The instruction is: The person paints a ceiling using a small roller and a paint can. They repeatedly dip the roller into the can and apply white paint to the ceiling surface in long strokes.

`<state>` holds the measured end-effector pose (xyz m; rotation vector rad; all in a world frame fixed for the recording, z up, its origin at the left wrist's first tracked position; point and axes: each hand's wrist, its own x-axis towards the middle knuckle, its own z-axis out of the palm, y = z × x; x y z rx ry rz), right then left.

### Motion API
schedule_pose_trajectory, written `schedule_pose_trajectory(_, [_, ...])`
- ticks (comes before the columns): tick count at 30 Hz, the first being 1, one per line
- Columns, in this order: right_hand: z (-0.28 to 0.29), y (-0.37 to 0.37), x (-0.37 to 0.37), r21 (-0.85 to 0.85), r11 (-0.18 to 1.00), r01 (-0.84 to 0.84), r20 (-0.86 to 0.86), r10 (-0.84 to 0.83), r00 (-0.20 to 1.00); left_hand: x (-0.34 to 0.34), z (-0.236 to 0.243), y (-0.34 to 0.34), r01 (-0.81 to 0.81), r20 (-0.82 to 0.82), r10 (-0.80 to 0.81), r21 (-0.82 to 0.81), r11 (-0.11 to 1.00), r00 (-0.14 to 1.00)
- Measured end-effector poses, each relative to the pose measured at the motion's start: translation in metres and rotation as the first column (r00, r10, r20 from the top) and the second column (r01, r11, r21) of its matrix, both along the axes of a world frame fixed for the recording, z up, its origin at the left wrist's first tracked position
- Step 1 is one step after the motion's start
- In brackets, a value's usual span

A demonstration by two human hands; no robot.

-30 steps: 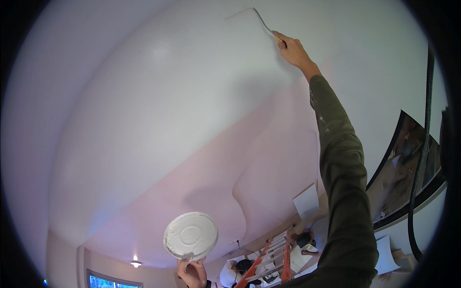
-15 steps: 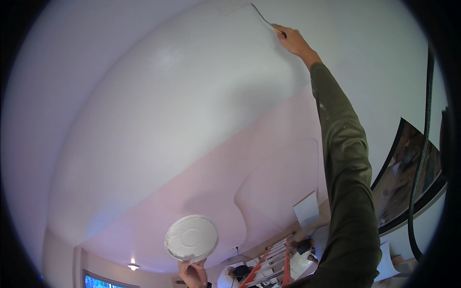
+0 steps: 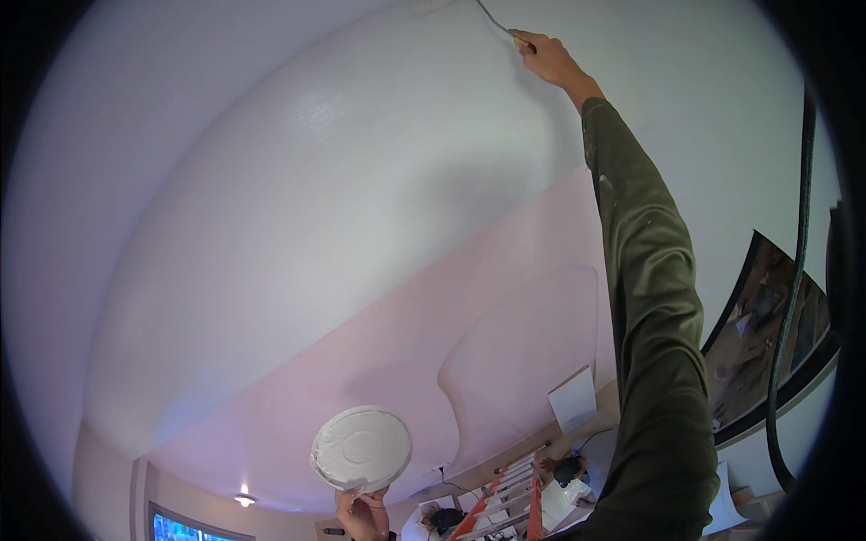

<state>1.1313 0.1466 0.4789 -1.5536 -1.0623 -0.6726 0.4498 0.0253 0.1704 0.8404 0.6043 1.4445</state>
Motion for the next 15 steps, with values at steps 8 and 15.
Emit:
schedule_pose_trajectory(8, [0.006, 0.005, -0.004, -0.042, 0.996, -0.075, -0.098, 0.071, 0.993, -0.015, -0.014, 0.005, 0.020, 0.001, -0.020, 0.019, 1.000, 1.000])
schedule_pose_trajectory(15, [0.001, 0.010, -0.001, 0.032, 0.999, -0.002, 0.029, 0.001, 1.000, 0.002, 0.001, -0.001, -0.048, -0.047, 0.047, -0.015, 0.999, 0.998])
